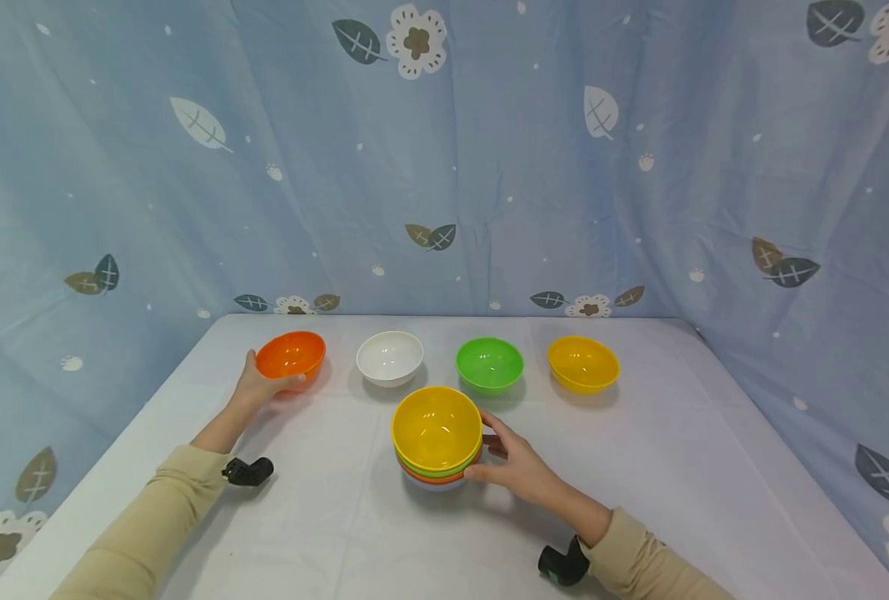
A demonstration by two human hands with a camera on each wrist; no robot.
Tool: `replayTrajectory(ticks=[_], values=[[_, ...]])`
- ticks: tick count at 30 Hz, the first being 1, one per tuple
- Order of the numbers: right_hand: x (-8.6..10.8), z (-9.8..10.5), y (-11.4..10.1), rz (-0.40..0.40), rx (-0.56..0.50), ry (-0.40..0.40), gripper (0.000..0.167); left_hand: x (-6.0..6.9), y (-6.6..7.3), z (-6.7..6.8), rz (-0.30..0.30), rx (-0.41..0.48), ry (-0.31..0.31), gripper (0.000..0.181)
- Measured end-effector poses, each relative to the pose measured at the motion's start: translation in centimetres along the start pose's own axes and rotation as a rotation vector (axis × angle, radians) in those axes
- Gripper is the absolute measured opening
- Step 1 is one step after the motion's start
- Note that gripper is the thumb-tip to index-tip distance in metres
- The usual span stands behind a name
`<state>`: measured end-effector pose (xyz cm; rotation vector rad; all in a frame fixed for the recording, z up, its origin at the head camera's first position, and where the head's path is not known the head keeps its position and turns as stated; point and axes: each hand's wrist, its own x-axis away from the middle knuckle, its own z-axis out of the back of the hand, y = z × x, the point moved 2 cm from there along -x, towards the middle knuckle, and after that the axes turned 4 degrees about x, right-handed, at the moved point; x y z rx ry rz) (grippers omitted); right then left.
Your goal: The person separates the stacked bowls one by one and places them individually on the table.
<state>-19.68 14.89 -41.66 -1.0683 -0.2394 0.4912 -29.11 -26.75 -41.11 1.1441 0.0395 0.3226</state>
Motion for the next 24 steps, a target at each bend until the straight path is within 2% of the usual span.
replayTrajectory(ticks=[7,17,20,24], values=[[0.2,0.0,0.2,-0.001,0.025,0.002,0.082,1.2,0.3,0.4,-0.035,-0.012,0.022,0.111],[0.6,0.1,0.5,0.004,0.028,0.003,0.082,3.4,1.6,0.8,-0.180,-0.097,0.053,0.110],[0.7,0.1,0.6,0.004,0.023,-0.002,0.081,4.3,2.0,0.7,-0.209,-0.077,0.057,0.108],[0.9,0.1,0.7,0.010,0.009,-0.008,0.081,5.7,2.5,0.1,-0.252,-0.004,0.032,0.105]])
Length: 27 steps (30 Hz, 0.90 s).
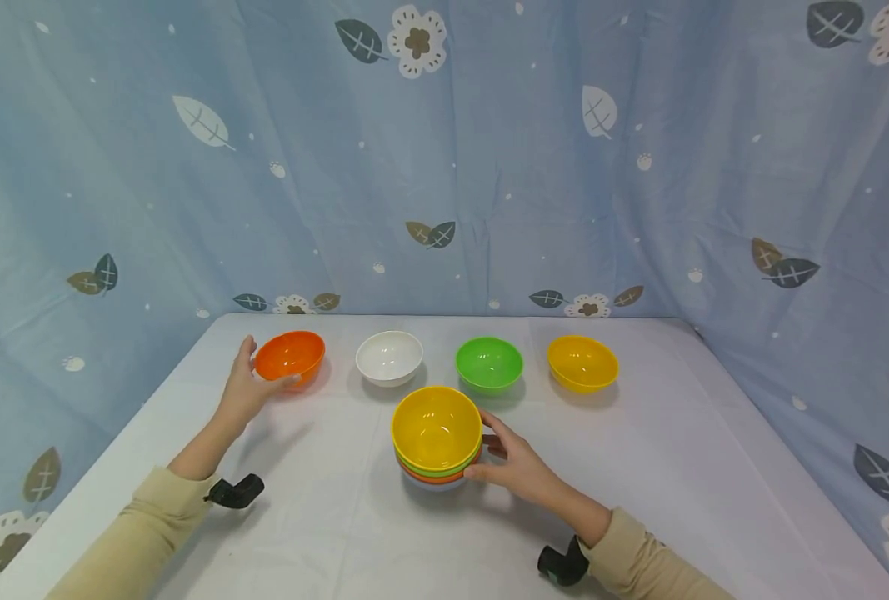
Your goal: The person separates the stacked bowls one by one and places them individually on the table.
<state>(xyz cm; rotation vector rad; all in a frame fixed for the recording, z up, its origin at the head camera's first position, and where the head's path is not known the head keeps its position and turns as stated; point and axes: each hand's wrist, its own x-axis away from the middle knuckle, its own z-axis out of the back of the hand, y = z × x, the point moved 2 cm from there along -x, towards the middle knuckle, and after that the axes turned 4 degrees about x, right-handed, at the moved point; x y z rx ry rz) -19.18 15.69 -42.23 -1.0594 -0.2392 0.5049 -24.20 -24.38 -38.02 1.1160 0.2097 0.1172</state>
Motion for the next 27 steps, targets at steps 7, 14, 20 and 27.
replayTrajectory(ticks=[7,14,20,27], values=[[0.0,0.0,-0.2,0.002,0.005,-0.002,0.081,1.9,1.6,-1.0,0.023,0.063,-0.081,0.104],[0.0,0.0,-0.3,-0.008,0.018,0.001,0.081,3.0,2.2,-2.1,0.009,0.099,-0.172,0.101],[0.0,0.0,-0.3,0.005,0.008,-0.002,0.083,3.8,2.5,-3.1,0.011,0.096,-0.245,0.100],[-0.2,0.0,-0.4,0.033,-0.002,0.005,0.085,4.6,2.8,-4.8,-0.023,0.147,-0.330,0.094]])
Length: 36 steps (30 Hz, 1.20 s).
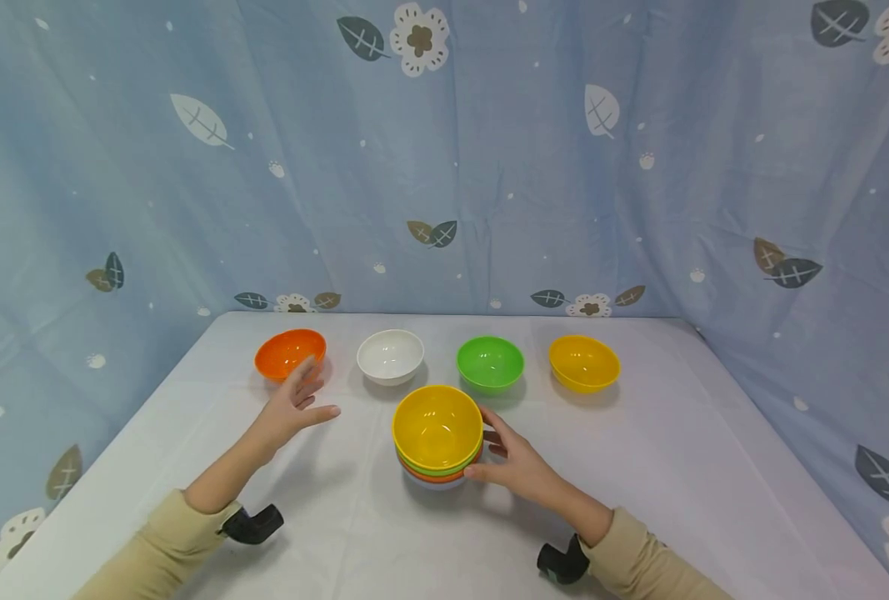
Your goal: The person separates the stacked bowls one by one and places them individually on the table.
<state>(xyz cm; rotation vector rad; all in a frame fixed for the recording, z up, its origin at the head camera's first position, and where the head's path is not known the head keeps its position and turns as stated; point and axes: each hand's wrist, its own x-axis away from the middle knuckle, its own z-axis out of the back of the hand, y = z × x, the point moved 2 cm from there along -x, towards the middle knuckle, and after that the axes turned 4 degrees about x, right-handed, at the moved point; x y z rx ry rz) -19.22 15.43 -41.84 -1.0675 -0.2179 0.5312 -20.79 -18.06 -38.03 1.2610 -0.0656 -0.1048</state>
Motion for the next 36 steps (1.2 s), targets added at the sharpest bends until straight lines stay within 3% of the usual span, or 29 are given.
replayTrajectory(ticks=[6,13,36], values=[[0.0,0.0,-0.1,0.060,-0.013,0.004,0.086,0.2,-0.2,-1.8,-0.020,0.002,-0.035,0.096],[0.0,-0.1,-0.2,0.055,0.003,0.021,0.090,0.4,-0.3,-3.4,-0.032,0.014,-0.094,0.093],[-0.5,-0.5,-1.0,0.133,0.009,0.038,0.091,0.5,-1.0,-7.3,-0.109,0.003,-0.316,0.095]])
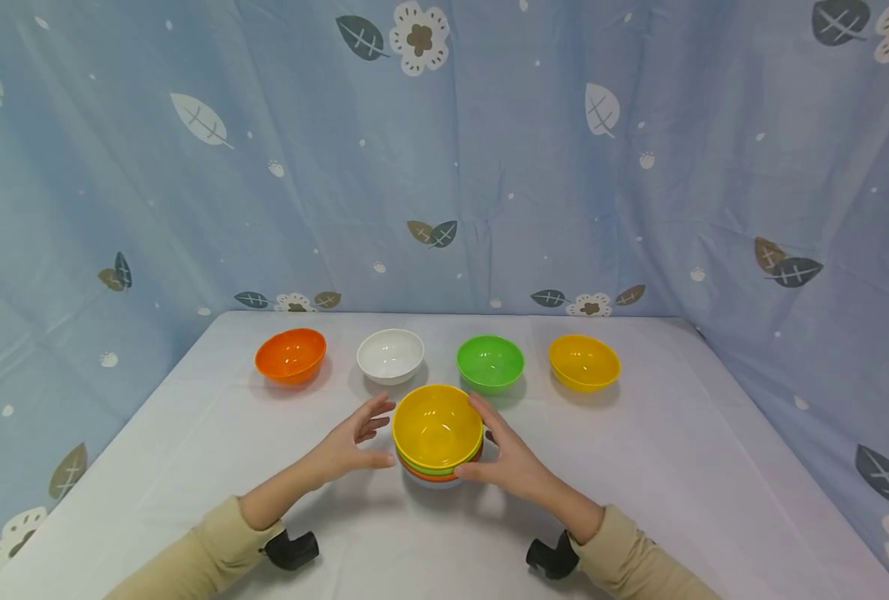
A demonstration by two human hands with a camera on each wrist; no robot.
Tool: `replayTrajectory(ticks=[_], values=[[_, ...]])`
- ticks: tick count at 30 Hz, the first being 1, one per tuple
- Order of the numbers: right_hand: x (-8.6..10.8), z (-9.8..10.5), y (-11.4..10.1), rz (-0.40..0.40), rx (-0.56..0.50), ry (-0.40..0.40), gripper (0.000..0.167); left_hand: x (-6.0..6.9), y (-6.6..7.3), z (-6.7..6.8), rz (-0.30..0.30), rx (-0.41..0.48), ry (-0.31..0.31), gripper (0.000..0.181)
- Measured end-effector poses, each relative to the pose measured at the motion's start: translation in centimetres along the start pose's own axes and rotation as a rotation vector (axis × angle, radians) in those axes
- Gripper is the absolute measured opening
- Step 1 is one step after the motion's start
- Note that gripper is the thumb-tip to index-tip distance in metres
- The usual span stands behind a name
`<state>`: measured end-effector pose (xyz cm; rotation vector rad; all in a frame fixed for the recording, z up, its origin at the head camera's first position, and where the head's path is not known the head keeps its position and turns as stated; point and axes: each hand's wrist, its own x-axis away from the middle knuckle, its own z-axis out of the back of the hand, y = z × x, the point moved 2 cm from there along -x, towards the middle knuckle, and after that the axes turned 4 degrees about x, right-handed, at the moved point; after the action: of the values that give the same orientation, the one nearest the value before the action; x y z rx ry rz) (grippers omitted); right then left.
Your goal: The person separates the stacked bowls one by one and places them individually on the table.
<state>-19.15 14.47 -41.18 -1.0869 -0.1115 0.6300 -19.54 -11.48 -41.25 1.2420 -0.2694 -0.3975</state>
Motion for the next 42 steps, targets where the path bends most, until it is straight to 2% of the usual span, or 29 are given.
replayTrajectory(ticks=[8,17,24,30,37,42], values=[[-0.3,-0.3,-0.1,-0.021,0.079,-0.002,0.097,-0.5,-0.2,-1.3,-0.002,-0.019,-0.027,0.099],[-0.7,-0.9,-0.4,-0.079,0.122,0.015,0.108,-1.1,-0.2,-2.2,-0.071,0.009,-0.060,0.101],[-0.8,-1.1,-0.7,-0.104,0.177,0.057,0.108,-1.4,-0.4,-2.7,-0.080,0.030,-0.079,0.102],[-0.7,-1.0,-0.7,-0.109,0.175,0.083,0.104,-1.4,-0.6,-2.7,-0.080,0.034,-0.081,0.100],[-0.8,-0.9,-0.8,-0.128,0.153,0.034,0.106,-1.4,-0.6,-2.6,-0.079,0.037,-0.079,0.099],[-1.0,-1.1,-0.8,-0.178,0.132,0.030,0.109,-1.4,-0.7,-2.7,-0.079,0.034,-0.076,0.097]])
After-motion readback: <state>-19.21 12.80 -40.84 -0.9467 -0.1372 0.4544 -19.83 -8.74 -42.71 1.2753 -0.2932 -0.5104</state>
